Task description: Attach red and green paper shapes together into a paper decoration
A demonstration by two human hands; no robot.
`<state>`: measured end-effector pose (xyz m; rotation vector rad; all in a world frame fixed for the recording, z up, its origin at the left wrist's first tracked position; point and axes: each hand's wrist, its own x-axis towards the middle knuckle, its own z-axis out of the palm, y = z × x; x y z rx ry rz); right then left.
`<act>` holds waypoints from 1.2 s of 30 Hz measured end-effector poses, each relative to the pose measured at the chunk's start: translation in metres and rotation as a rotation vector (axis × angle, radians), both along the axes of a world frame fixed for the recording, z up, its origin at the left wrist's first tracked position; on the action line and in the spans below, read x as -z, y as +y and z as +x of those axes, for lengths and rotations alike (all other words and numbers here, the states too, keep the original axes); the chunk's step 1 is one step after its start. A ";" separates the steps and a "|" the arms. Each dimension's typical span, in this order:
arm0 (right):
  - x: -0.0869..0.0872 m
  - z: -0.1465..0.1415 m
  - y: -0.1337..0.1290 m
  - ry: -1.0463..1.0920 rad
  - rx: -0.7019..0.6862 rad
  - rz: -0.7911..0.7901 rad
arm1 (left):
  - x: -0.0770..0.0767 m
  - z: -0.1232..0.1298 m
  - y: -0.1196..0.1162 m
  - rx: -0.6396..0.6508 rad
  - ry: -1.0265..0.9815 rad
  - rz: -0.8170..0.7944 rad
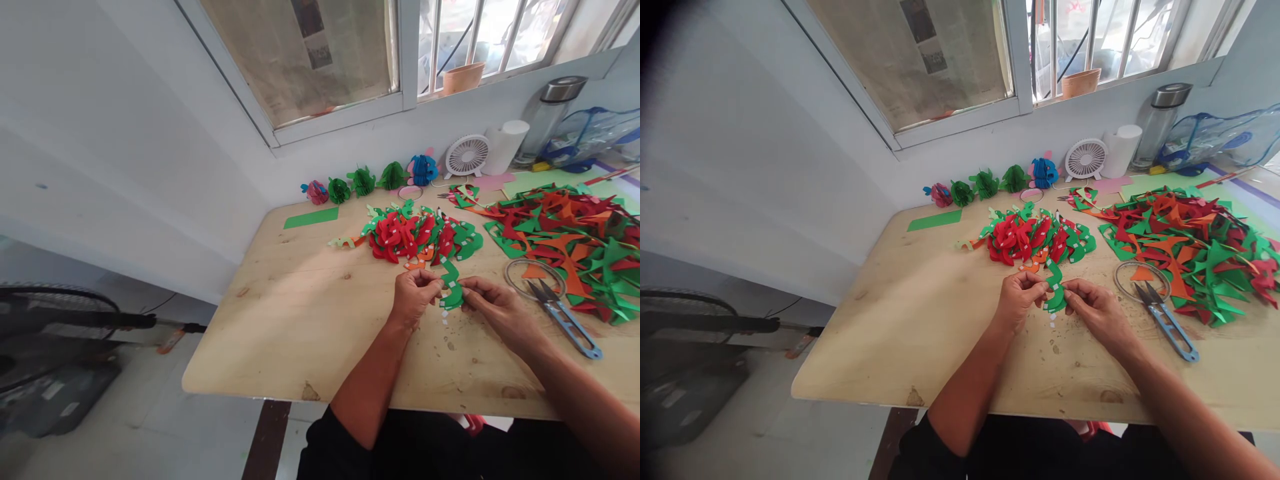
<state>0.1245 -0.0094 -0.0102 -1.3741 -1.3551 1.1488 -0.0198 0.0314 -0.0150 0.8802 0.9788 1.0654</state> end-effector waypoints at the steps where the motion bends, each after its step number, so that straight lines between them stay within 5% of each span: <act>1: 0.000 0.000 0.000 -0.001 -0.003 -0.002 | 0.000 0.000 0.000 0.000 -0.003 -0.002; 36: -0.004 -0.001 0.000 0.002 0.002 -0.024 | -0.003 0.000 -0.001 -0.001 -0.050 -0.046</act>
